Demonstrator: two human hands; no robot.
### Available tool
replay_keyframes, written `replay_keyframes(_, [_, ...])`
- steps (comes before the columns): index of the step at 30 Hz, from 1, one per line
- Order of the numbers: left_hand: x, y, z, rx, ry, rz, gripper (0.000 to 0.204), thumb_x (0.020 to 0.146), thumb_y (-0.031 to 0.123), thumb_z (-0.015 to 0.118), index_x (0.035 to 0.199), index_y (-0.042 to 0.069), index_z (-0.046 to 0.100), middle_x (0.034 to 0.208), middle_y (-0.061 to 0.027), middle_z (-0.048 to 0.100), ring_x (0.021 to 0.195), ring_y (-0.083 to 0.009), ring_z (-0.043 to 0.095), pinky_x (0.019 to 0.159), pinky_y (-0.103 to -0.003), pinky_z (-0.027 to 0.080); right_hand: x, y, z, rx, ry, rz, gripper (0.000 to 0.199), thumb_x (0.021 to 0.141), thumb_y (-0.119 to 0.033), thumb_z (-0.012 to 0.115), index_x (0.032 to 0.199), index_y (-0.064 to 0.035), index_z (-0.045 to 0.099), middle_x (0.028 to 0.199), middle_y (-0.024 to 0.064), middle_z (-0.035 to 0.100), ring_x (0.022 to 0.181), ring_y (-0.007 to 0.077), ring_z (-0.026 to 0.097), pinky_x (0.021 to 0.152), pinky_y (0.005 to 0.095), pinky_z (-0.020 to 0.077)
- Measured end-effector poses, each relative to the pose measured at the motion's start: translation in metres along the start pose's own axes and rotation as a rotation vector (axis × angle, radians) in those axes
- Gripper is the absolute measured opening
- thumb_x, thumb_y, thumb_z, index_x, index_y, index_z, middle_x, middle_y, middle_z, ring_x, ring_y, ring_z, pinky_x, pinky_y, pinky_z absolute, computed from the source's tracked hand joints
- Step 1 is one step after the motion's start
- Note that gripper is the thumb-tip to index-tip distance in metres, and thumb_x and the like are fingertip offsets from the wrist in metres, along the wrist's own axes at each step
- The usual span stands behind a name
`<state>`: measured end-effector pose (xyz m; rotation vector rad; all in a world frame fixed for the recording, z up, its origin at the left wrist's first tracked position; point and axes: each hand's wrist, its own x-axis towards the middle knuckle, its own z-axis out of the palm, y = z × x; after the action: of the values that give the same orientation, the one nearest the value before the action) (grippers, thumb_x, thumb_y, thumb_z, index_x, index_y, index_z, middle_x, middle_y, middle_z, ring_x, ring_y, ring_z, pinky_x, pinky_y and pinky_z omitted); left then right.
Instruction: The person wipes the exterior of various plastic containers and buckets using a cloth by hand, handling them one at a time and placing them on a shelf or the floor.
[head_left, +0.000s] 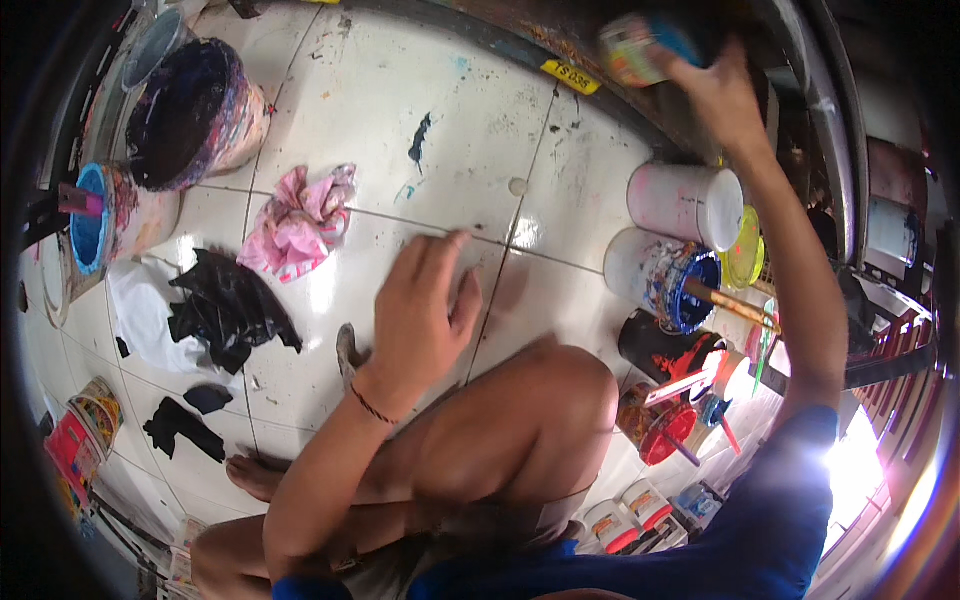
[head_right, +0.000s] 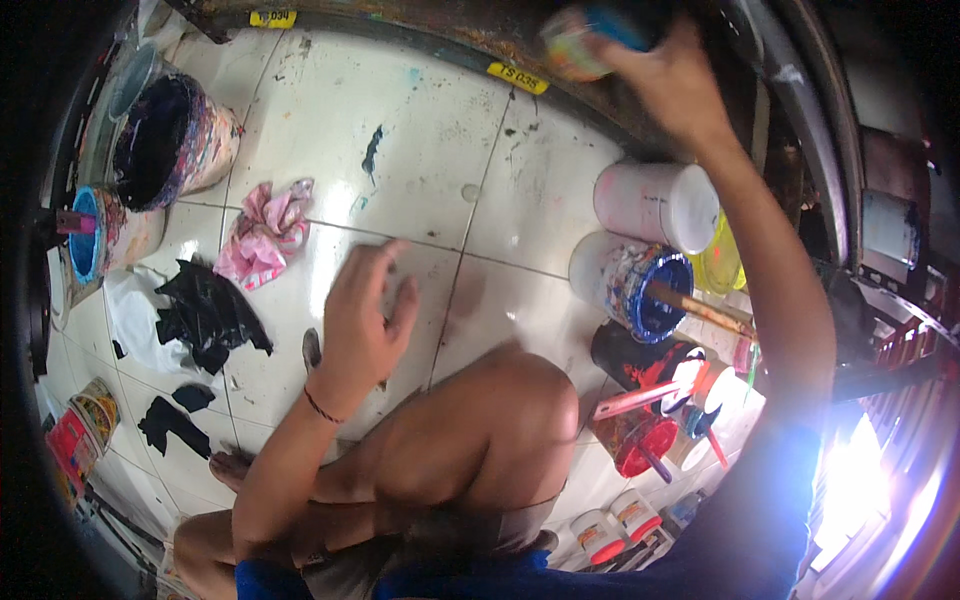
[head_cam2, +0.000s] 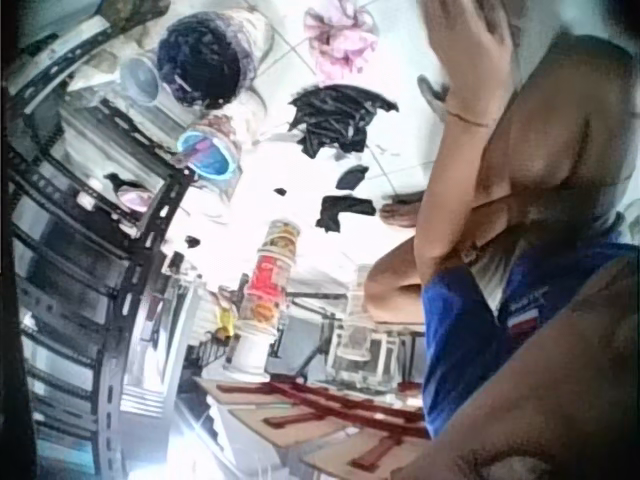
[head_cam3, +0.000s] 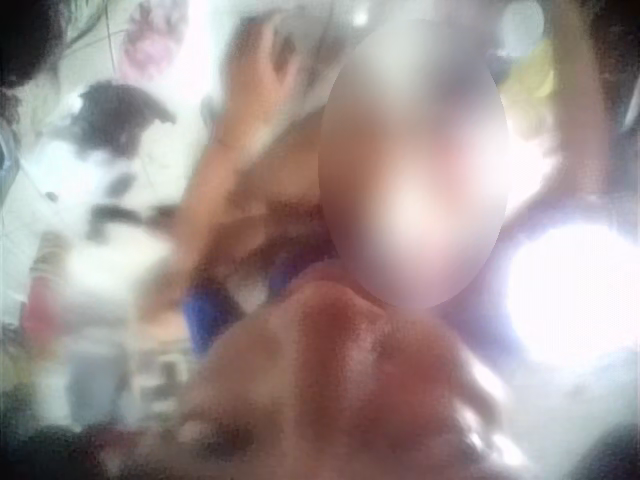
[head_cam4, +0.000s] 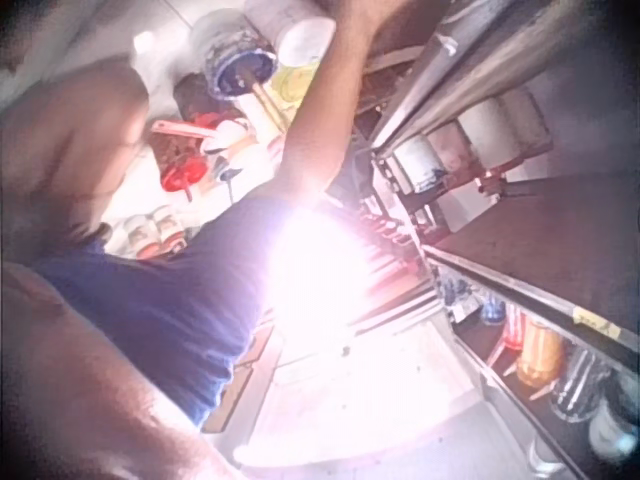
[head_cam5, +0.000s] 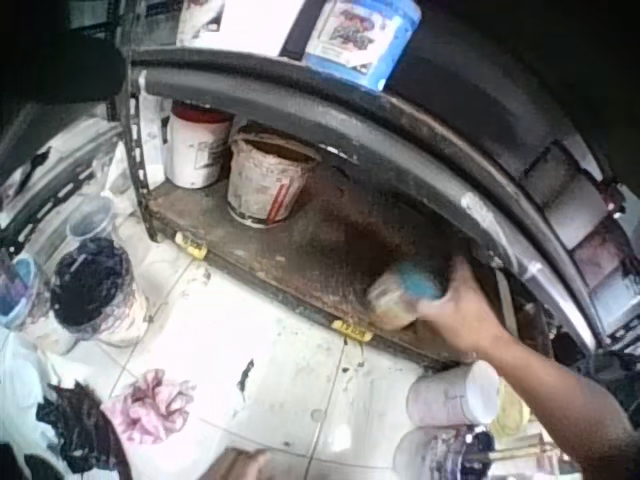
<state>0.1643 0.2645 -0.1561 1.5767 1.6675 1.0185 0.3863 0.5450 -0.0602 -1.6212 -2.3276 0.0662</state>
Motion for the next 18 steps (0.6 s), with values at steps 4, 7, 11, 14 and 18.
replay_keyframes(4, [0.003, -0.004, -0.009, -0.084, 0.273, -0.09, 0.034, 0.082, -0.004, 0.056, 0.116, -0.006, 0.051, 0.089, -0.0155, 0.051, 0.076, -0.0273, 0.052, 0.069, -0.037, 0.045, -0.054, -0.1, -0.017, 0.35, -0.25, -0.264, 0.079, 0.065, -0.035, 0.083, 0.129, -0.0075, 0.046, 0.116, 0.0201, 0.061, 0.109, 0.0346, 0.061, 0.091, 0.0416, 0.049])
replay_keyframes(7, [0.005, -0.01, -0.024, -0.104, 0.399, -0.132, 0.034, 0.083, -0.004, 0.056, 0.116, -0.005, 0.05, 0.089, -0.0111, 0.049, 0.075, -0.0204, 0.047, 0.07, -0.033, 0.042, -0.084, -0.127, -0.012, 0.335, -0.465, -0.407, 0.084, 0.062, -0.024, 0.083, 0.132, -0.0077, 0.039, 0.116, 0.0206, 0.059, 0.107, 0.0399, 0.059, 0.092, 0.0446, 0.0478])
replay_keyframes(11, [0.016, -0.02, -0.038, -0.145, 0.393, -0.107, 0.032, 0.084, 0.0, 0.058, 0.115, -0.005, 0.052, 0.091, -0.0121, 0.051, 0.075, -0.0204, 0.048, 0.07, -0.033, 0.043, -0.118, -0.135, 0.024, 0.26, -0.596, -0.634, 0.083, 0.065, -0.024, 0.081, 0.134, -0.0076, 0.039, 0.119, 0.0206, 0.057, 0.113, 0.0383, 0.056, 0.096, 0.0438, 0.0451])
replay_keyframes(14, [0.023, -0.017, -0.041, -0.174, 0.332, -0.184, 0.031, 0.084, 0.001, 0.059, 0.115, -0.004, 0.052, 0.09, -0.0123, 0.052, 0.075, -0.0207, 0.049, 0.069, -0.035, 0.043, -0.115, -0.128, 0.027, 0.187, -0.646, -0.807, 0.075, 0.068, -0.03, 0.081, 0.131, -0.0066, 0.047, 0.119, 0.0212, 0.058, 0.117, 0.0375, 0.054, 0.099, 0.0425, 0.0434])
replay_keyframes(18, [0.028, -0.012, -0.037, -0.124, 0.321, -0.119, 0.031, 0.084, 0.002, 0.06, 0.114, -0.004, 0.053, 0.091, -0.0136, 0.051, 0.073, -0.0228, 0.05, 0.068, -0.036, 0.044, -0.043, -0.092, 0.009, 0.156, -0.387, -0.525, 0.057, 0.074, -0.029, 0.081, 0.123, -0.0077, 0.059, 0.121, 0.0154, 0.061, 0.115, 0.0341, 0.057, 0.101, 0.0419, 0.0429])
